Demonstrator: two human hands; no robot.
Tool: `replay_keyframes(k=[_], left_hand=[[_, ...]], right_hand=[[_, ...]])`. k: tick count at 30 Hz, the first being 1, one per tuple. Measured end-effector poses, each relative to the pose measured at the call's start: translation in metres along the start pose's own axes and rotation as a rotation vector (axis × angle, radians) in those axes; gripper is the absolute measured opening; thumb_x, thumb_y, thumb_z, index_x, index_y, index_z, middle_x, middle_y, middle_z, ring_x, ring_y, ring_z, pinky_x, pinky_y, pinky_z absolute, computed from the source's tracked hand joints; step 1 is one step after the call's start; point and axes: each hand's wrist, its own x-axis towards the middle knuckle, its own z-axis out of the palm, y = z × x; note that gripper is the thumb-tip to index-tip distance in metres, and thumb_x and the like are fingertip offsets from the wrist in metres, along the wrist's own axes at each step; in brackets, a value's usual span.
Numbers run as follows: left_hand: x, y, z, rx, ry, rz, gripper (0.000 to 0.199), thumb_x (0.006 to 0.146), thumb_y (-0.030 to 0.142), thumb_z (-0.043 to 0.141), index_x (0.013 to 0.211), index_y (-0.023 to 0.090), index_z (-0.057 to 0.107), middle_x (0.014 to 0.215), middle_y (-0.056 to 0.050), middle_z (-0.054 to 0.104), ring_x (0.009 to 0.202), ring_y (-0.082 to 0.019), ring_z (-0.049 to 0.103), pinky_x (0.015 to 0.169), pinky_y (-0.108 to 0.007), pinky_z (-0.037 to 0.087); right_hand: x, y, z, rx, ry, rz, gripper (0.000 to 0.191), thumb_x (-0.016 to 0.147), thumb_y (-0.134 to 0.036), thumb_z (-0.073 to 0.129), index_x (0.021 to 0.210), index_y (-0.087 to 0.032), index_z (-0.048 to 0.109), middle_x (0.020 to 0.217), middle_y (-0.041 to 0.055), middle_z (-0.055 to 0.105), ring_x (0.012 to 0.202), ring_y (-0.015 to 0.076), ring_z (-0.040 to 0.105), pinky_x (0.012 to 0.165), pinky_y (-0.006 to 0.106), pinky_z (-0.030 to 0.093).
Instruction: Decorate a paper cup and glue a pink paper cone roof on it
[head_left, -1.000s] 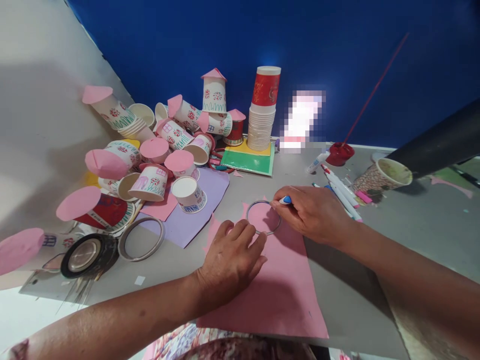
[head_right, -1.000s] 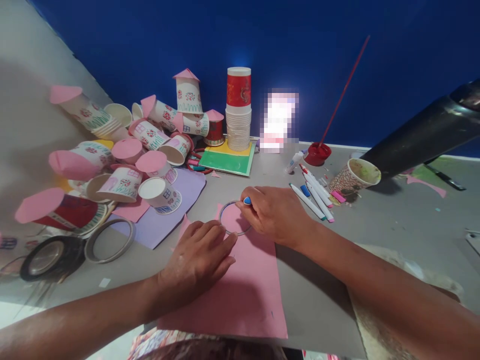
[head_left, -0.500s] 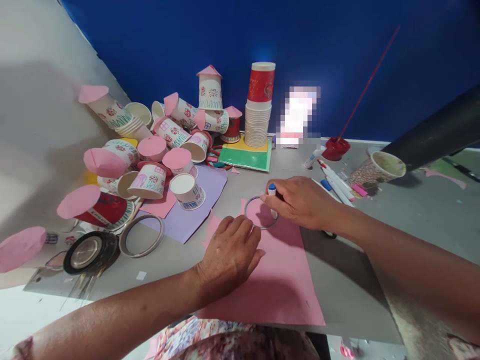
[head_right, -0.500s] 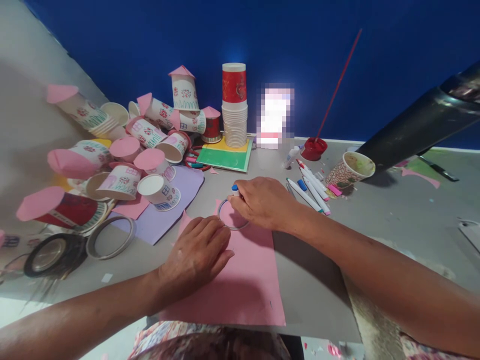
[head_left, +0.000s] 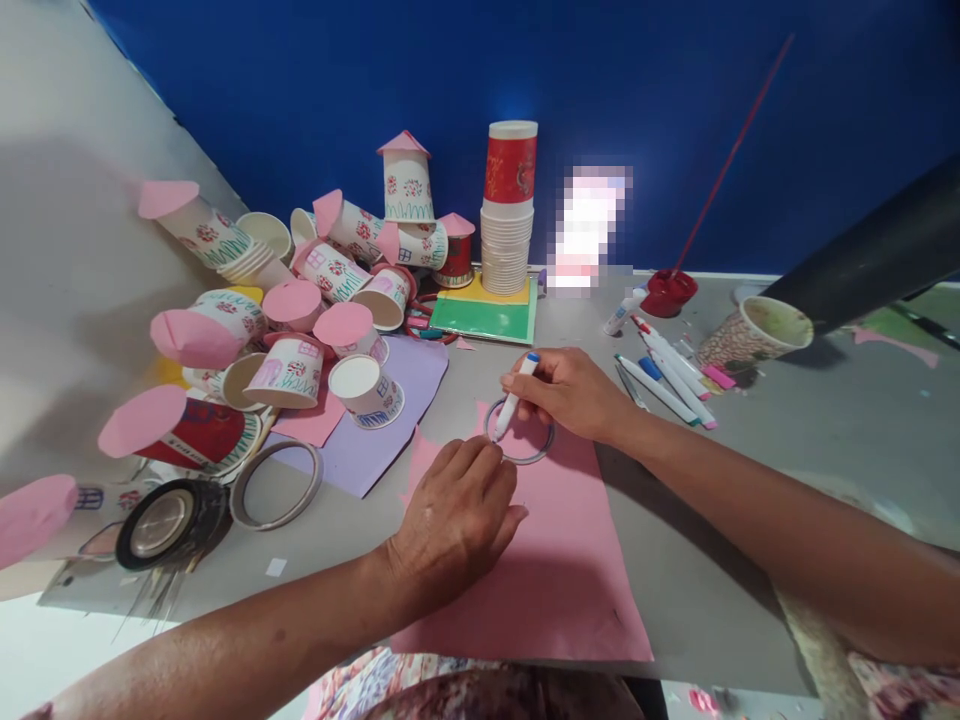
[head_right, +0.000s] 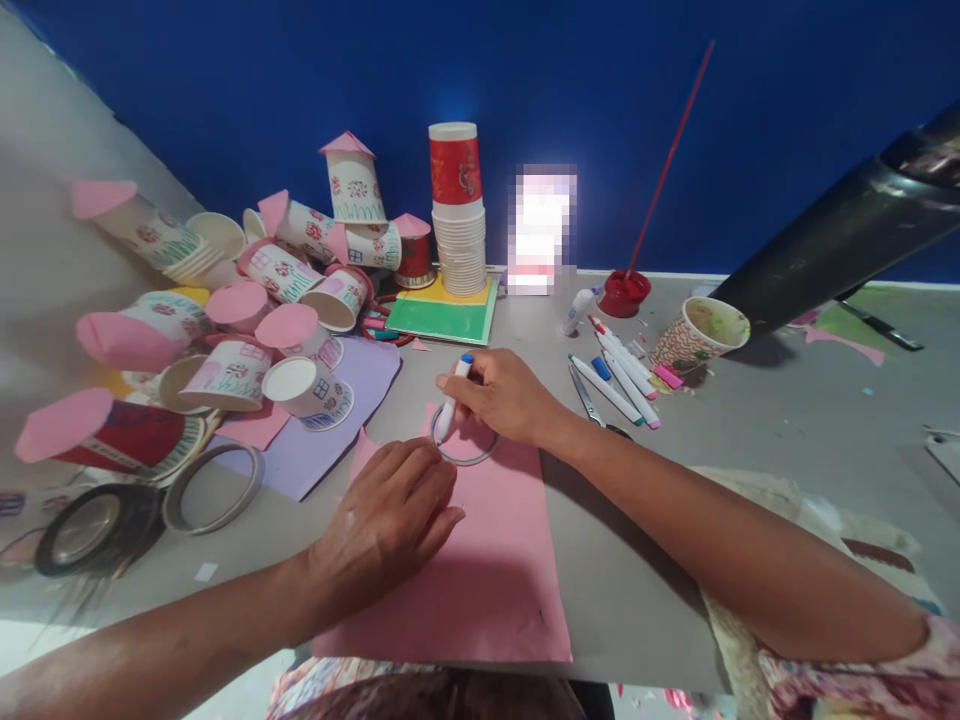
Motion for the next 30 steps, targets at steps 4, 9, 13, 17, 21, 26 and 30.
replay_keyframes(k=[4,9,13,17,21,26,30], left_hand=[[0.0,-0.001,0.001,0.012,0.009,0.009,0.009,0.096,0.024,0.062,0.091,0.018,0.058,0.091,-0.008,0.063,0.095,-0.03,0.059,0.086,-0.046,0.053],[0.001,-0.003,0.0,0.015,0.002,0.005,0.009,0.096,0.024,0.061,0.09,0.017,0.06,0.089,-0.009,0.062,0.091,-0.029,0.059,0.084,-0.046,0.052],[0.003,-0.005,-0.008,-0.049,0.015,-0.049,0.007,0.096,0.02,0.057,0.09,0.018,0.06,0.095,-0.01,0.062,0.085,-0.026,0.059,0.079,-0.043,0.052],[0.013,-0.009,-0.016,-0.07,0.042,-0.148,0.025,0.092,0.023,0.063,0.116,0.016,0.06,0.12,-0.016,0.06,0.1,-0.029,0.061,0.088,-0.046,0.054],[0.038,-0.017,-0.013,-0.023,-0.065,-0.215,0.079,0.081,0.039,0.081,0.147,0.015,0.044,0.14,-0.022,0.056,0.126,-0.041,0.056,0.102,-0.058,0.049],[0.059,-0.022,-0.01,-0.021,-0.125,-0.3,0.086,0.079,0.039,0.08,0.15,0.016,0.038,0.125,-0.018,0.068,0.118,-0.041,0.062,0.098,-0.059,0.051],[0.031,-0.018,-0.041,0.03,0.07,-0.311,0.08,0.082,0.039,0.074,0.152,0.024,0.038,0.124,-0.013,0.069,0.114,-0.035,0.065,0.097,-0.053,0.053]], right_hand=[[-0.003,0.009,-0.006,0.074,0.156,-0.072,0.034,0.092,-0.05,0.067,0.076,-0.02,0.07,0.065,0.0012,0.073,0.05,0.012,0.055,0.052,0.026,0.043],[-0.027,0.003,-0.038,-0.002,0.387,-0.119,0.033,0.09,-0.051,0.07,0.077,-0.021,0.069,0.057,-0.0021,0.065,0.046,0.0113,0.05,0.048,0.026,0.04],[-0.055,0.005,-0.057,-0.055,0.515,-0.133,0.028,0.089,-0.046,0.073,0.075,-0.022,0.067,0.056,-0.0034,0.062,0.047,0.0108,0.051,0.047,0.025,0.039],[-0.075,0.02,-0.055,0.022,0.497,-0.12,0.023,0.093,-0.043,0.068,0.097,-0.022,0.075,0.068,-0.0008,0.072,0.046,0.0104,0.052,0.045,0.024,0.042],[-0.081,0.036,-0.05,-0.019,0.446,-0.161,0.025,0.097,-0.04,0.062,0.109,-0.022,0.075,0.077,0.0012,0.078,0.048,0.0112,0.059,0.049,0.024,0.047],[-0.081,0.049,-0.054,-0.165,0.391,-0.289,0.022,0.1,-0.035,0.059,0.109,-0.022,0.073,0.08,0.0013,0.079,0.051,0.0119,0.066,0.056,0.025,0.05],[-0.083,0.057,-0.059,-0.229,0.376,-0.328,0.024,0.103,-0.028,0.05,0.117,-0.022,0.069,0.085,0.0016,0.08,0.056,0.0128,0.069,0.06,0.025,0.05]])
